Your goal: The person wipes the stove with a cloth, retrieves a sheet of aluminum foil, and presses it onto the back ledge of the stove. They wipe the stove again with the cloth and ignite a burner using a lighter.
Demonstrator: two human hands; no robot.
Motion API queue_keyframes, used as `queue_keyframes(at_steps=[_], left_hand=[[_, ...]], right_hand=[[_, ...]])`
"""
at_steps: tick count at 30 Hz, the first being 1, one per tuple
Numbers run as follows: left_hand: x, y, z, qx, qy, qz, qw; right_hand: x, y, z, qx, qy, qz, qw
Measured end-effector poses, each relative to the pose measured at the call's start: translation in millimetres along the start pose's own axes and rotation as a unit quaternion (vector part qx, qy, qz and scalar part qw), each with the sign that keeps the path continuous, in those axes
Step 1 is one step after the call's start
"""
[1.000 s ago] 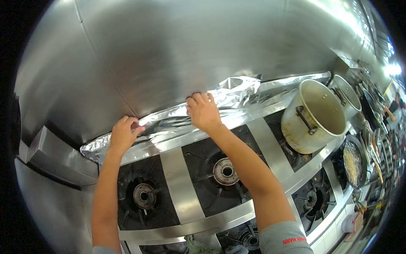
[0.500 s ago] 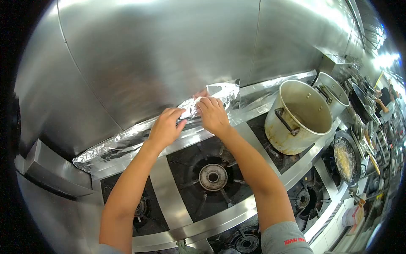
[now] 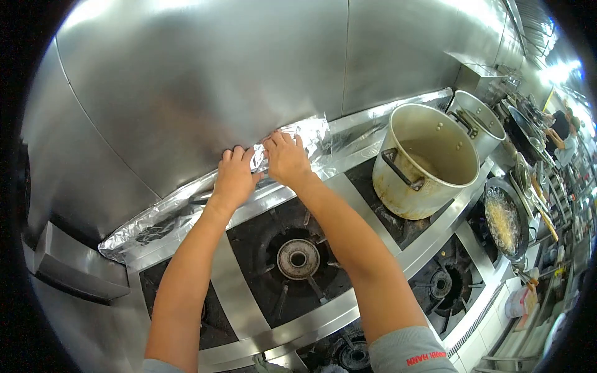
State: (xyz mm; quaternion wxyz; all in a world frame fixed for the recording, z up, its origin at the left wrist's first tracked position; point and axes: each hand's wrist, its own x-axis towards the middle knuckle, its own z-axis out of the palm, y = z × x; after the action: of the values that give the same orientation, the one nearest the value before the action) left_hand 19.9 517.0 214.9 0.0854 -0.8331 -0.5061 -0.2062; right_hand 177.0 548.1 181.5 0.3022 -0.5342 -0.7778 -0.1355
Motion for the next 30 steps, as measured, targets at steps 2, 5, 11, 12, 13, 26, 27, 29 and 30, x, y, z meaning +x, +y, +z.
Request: queue_keyframes(at_steps=[2,5,11,12,13,26,27,29,30], left_hand=[[2,-1,6,0.004,0.002,-0.006,1.000],[0,0,7,-0.015,-0.006,-0.023,1.000],[10,10,0,-0.058,0.036,-0.047,0.997],[12,12,0,-0.007,0.092,-0.010,0.996],[15,14,1,0.045,0.147,0.029,0.988],[44,11,39,-0.006,0.137,0.031,0.990],[44,13,36,-0.005,0.141,0.033,0.989],[36,19,28,-0.075,0.162,0.000,0.984],[36,17,29,-0.074,0.163,0.004,0.984]], right_hand=[[-1,2,-6,0.017,0.027,-0.035,0.999],[-6,16,-17,0.022,0.050,-0.052,0.997],[10,45,-26,0.009,0.133,-0.073,0.988],[13,46,-25,0.009,0.130,-0.074,0.989],[14,49,-21,0.025,0.119,-0.080,0.989],[13,55,-6,-0.064,0.003,-0.069,0.996],[9,52,-10,-0.064,0.040,-0.064,0.995],[1,51,-15,-0.020,0.106,-0.073,0.991],[-3,51,-16,-0.021,0.110,-0.072,0.991]])
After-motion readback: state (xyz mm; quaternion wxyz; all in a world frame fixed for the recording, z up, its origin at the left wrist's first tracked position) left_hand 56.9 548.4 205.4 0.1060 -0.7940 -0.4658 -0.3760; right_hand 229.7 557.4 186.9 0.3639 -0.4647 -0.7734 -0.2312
